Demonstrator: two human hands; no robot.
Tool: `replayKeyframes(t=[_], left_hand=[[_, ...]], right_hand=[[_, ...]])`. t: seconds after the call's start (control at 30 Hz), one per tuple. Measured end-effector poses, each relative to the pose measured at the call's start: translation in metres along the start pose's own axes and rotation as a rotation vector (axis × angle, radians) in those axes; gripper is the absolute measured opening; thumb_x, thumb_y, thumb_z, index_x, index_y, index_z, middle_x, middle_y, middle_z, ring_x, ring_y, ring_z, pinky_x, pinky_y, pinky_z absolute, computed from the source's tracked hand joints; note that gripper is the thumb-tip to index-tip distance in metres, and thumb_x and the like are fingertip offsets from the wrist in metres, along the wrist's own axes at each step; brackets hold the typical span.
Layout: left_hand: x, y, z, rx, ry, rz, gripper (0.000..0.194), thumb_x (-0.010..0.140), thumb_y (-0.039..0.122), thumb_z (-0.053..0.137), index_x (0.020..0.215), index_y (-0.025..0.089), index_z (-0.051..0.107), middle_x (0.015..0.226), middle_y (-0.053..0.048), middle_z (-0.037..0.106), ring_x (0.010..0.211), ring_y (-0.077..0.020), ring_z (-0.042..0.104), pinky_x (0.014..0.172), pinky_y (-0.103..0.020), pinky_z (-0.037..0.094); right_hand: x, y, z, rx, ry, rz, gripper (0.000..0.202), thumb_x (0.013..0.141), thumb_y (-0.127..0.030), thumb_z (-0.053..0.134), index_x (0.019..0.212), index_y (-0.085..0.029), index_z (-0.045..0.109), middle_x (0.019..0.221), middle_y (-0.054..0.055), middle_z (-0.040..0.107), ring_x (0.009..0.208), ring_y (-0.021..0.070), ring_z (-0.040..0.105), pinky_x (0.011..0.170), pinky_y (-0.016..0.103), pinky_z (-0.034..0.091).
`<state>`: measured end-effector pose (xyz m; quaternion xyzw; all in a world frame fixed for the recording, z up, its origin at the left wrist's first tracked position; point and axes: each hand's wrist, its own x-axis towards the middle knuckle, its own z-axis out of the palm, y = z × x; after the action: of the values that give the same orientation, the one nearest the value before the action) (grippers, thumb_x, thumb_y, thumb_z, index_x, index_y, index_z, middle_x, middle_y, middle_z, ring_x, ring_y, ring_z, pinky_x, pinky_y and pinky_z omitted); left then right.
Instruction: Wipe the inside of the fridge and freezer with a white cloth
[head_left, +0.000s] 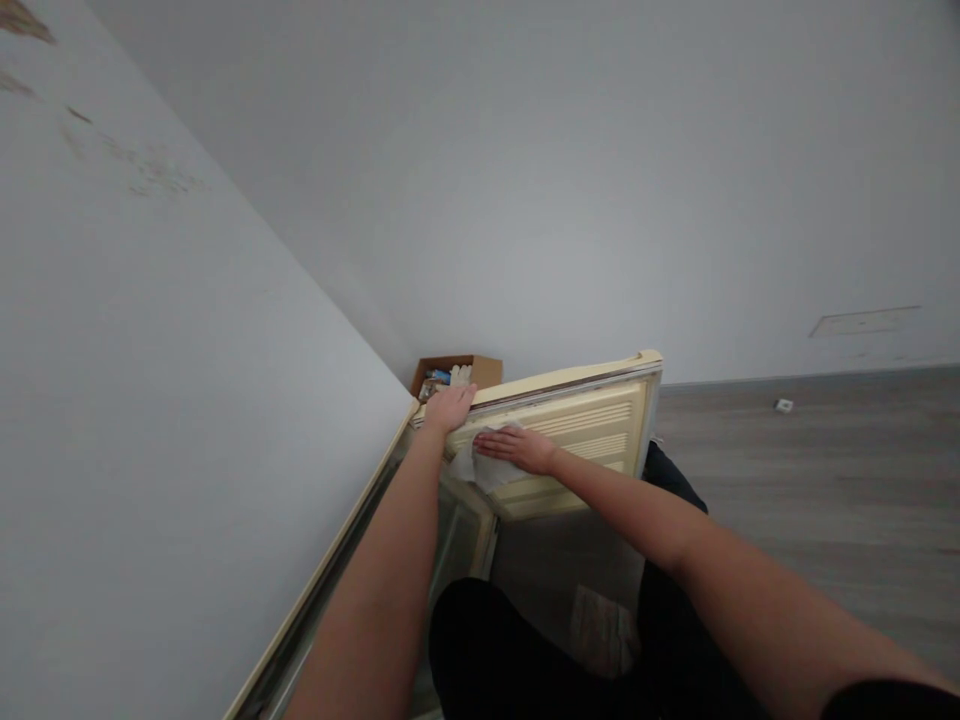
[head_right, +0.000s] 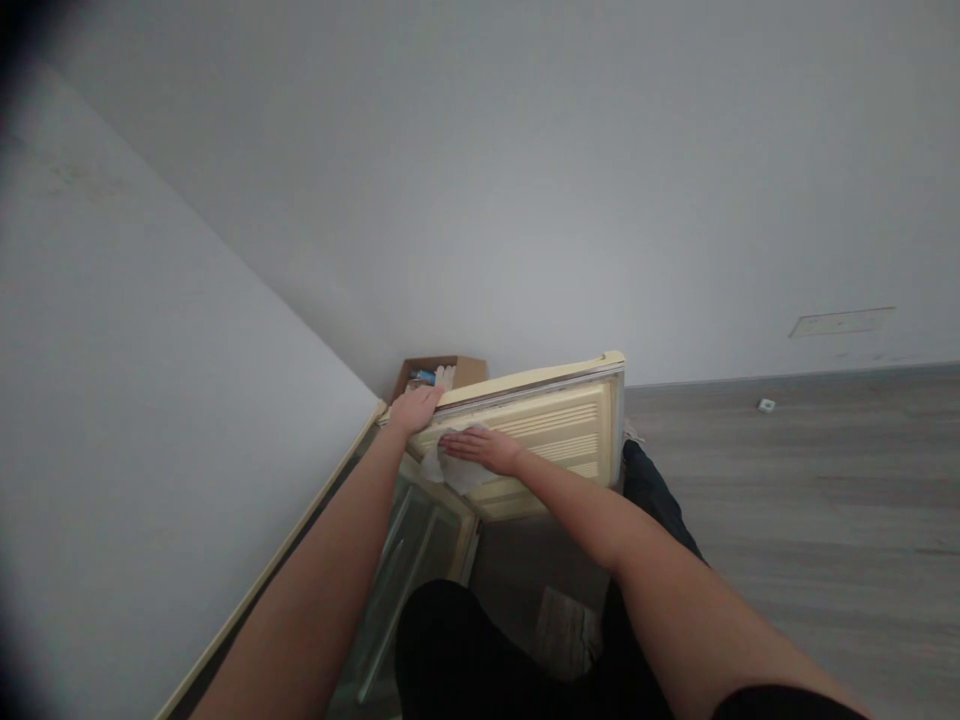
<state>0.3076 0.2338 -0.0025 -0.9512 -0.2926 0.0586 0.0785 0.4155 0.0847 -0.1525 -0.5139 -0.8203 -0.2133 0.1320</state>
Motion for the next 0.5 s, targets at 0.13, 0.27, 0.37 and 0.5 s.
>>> replayKeyframes(t=[0.13,0.27,0.37,0.5], left_hand=[[0.0,-0.001,0.001,-0.017,-0.003,-0.021,0.066,0.104,0.042,0.008,0.131,0.02,0.064,0.139,-0.012,0.064,0.127,-0.0271,0.06,0.105,-0.037,0.044],[0.004,-0.002,0.003,-0.041,-0.002,-0.049,0.068,0.103,0.046,0.008,0.129,0.021,0.066,0.135,-0.013,0.066,0.124,-0.0269,0.062,0.102,-0.036,0.046],[0.006,-0.002,0.003,-0.057,0.001,-0.061,0.068,0.103,0.047,0.009,0.131,0.023,0.065,0.135,-0.013,0.067,0.124,-0.0272,0.062,0.102,-0.037,0.046],[0.009,-0.001,0.004,-0.065,0.003,-0.078,0.07,0.102,0.049,0.007,0.131,0.024,0.066,0.133,-0.013,0.068,0.123,-0.0283,0.063,0.101,-0.038,0.047]], right_hand=[[-0.048,0.013,-0.018,-0.034,0.052,0.013,0.064,0.092,-0.008,0.042,0.156,-0.01,0.035,0.159,0.009,0.038,0.149,0.018,0.031,0.116,0.034,0.032],[-0.112,0.02,-0.031,-0.038,-0.004,0.221,0.064,0.093,-0.018,0.052,0.156,-0.018,0.038,0.154,0.008,0.048,0.145,0.0245,0.038,0.113,0.04,0.035],[-0.153,0.02,-0.031,-0.087,-0.018,0.437,0.052,0.094,-0.023,0.053,0.146,-0.019,0.054,0.146,0.011,0.055,0.143,0.0295,0.04,0.12,0.051,0.025],[-0.169,0.016,-0.026,-0.137,0.102,0.63,0.042,0.096,-0.028,0.052,0.134,-0.014,0.063,0.141,0.016,0.058,0.145,0.0336,0.036,0.123,0.059,0.014]])
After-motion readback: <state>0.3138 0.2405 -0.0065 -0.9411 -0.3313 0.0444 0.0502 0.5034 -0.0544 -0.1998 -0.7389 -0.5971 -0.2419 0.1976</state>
